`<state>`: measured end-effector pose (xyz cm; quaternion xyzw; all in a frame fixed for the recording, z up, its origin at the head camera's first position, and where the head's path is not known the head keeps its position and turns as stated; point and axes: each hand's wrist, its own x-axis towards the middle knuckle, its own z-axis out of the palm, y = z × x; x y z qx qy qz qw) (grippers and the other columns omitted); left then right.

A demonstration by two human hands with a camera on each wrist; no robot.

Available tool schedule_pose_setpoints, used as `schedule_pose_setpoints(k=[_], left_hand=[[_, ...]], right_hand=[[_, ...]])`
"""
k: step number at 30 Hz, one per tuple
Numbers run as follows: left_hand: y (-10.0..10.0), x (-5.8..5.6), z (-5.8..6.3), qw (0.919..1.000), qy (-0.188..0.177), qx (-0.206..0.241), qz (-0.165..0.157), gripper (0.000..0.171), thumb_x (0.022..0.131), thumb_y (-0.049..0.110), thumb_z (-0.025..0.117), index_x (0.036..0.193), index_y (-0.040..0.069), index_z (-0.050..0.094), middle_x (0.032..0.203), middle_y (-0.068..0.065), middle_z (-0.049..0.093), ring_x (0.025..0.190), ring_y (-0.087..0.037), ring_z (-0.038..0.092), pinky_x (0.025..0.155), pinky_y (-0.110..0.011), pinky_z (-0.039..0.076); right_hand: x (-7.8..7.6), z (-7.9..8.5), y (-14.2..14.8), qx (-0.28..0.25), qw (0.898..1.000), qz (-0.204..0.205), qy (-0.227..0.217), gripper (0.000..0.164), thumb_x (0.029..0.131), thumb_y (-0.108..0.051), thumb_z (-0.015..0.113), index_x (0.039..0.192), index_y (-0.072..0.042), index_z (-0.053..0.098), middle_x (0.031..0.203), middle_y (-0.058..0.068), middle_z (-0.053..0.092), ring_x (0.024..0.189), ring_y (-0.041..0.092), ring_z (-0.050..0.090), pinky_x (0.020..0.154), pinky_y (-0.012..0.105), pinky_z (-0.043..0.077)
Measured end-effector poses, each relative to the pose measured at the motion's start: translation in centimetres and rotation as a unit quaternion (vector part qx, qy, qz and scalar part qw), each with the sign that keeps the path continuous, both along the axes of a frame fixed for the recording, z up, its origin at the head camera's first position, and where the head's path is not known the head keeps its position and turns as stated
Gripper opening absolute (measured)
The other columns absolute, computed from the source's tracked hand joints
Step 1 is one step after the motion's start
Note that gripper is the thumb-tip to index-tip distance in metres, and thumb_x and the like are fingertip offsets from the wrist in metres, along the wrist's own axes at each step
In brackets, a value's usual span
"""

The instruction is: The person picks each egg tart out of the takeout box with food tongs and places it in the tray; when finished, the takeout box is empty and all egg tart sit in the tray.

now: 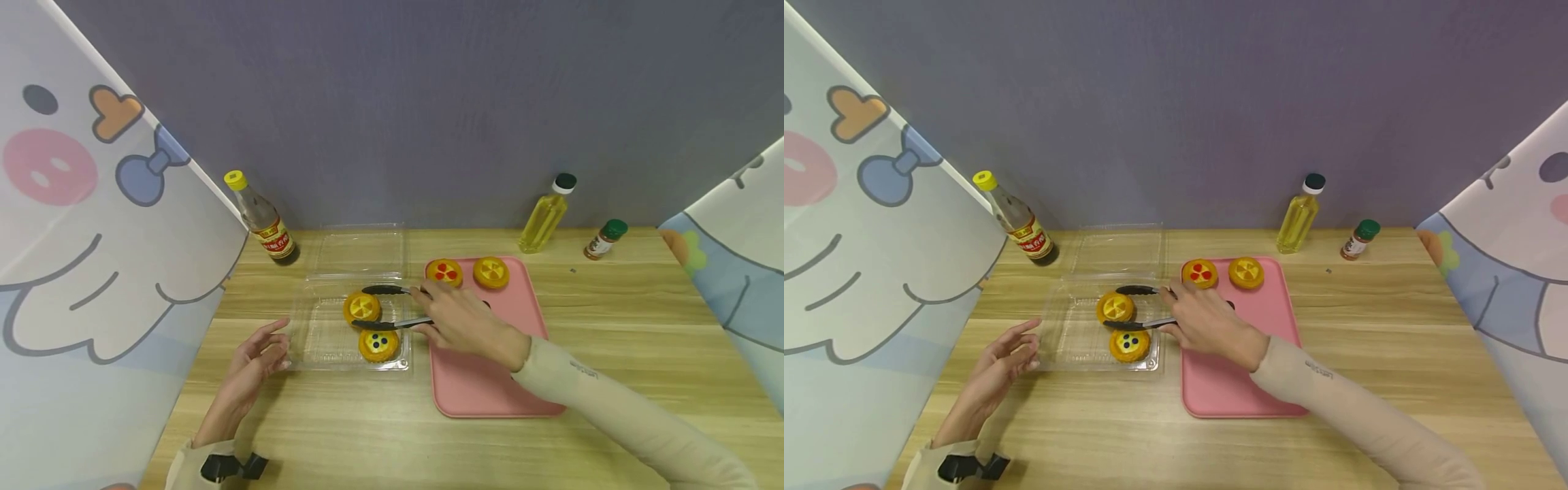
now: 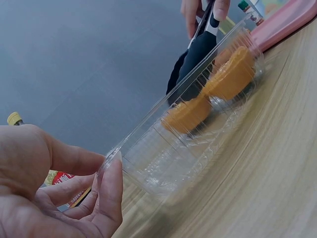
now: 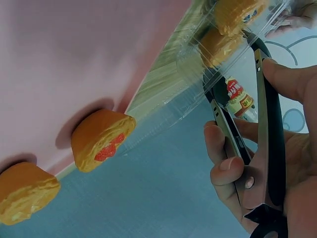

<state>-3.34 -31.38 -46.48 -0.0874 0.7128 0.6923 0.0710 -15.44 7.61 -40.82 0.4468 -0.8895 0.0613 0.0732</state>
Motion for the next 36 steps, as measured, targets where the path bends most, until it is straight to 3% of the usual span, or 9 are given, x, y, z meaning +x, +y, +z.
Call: schedule_pose_setpoints(k=[12,21,27,31,36], left_hand=[[0.2,0.1,0.1,1.0000,-0.006,-0.001,0.006,0.059,0.107,0.014,0.060,0.159,0.001,0.035,0.114,0.003,0.060,0.083,-0.003,0.059,0.077,-0.018,0.059],[0.1,0.1,0.0,0.9999,0.004,0.010,-0.003,0.057,0.107,0.012,0.059,0.158,0.002,0.037,0.113,0.003,0.060,0.085,-0.003,0.061,0.078,-0.018,0.060],[0.0,0.1,0.0,1.0000,0.001,0.007,-0.002,0.059,0.107,0.011,0.058,0.159,0.000,0.034,0.114,0.003,0.059,0.085,-0.004,0.060,0.078,-0.018,0.059],[0.0,0.0,0.0,1.0000,-0.001,0.006,0.000,0.059,0.107,0.011,0.059,0.159,0.000,0.033,0.114,0.002,0.059,0.085,-0.004,0.060,0.078,-0.018,0.059],[0.1,0.1,0.1,0.9999,0.004,0.012,-0.003,0.056,0.107,0.011,0.059,0.158,0.002,0.037,0.114,0.003,0.060,0.085,-0.005,0.061,0.078,-0.018,0.060]], right_hand=[[-0.2,-0.4,-1.3,-0.026,0.999,0.022,0.012,0.067,0.095,-0.047,0.075,0.142,-0.002,0.061,0.127,0.013,0.066,0.101,0.025,0.070,0.059,0.034,0.062],[-0.3,-0.6,-1.8,-0.029,0.999,0.021,0.002,0.072,0.093,-0.048,0.077,0.145,-0.003,0.058,0.127,0.013,0.066,0.098,0.022,0.068,0.050,0.026,0.055],[-0.4,-0.5,-1.7,-0.035,0.999,0.018,-0.019,0.076,0.091,-0.049,0.078,0.147,-0.002,0.057,0.128,0.013,0.066,0.093,0.020,0.067,0.055,0.027,0.057],[-0.4,-0.6,-1.8,-0.030,0.999,0.019,-0.018,0.075,0.092,-0.051,0.077,0.147,-0.003,0.057,0.125,0.012,0.066,0.091,0.019,0.065,0.050,0.024,0.052],[-0.5,-0.9,-2.1,-0.023,0.999,0.020,-0.007,0.075,0.092,-0.053,0.076,0.146,-0.004,0.057,0.129,0.012,0.066,0.099,0.023,0.068,0.050,0.025,0.052]])
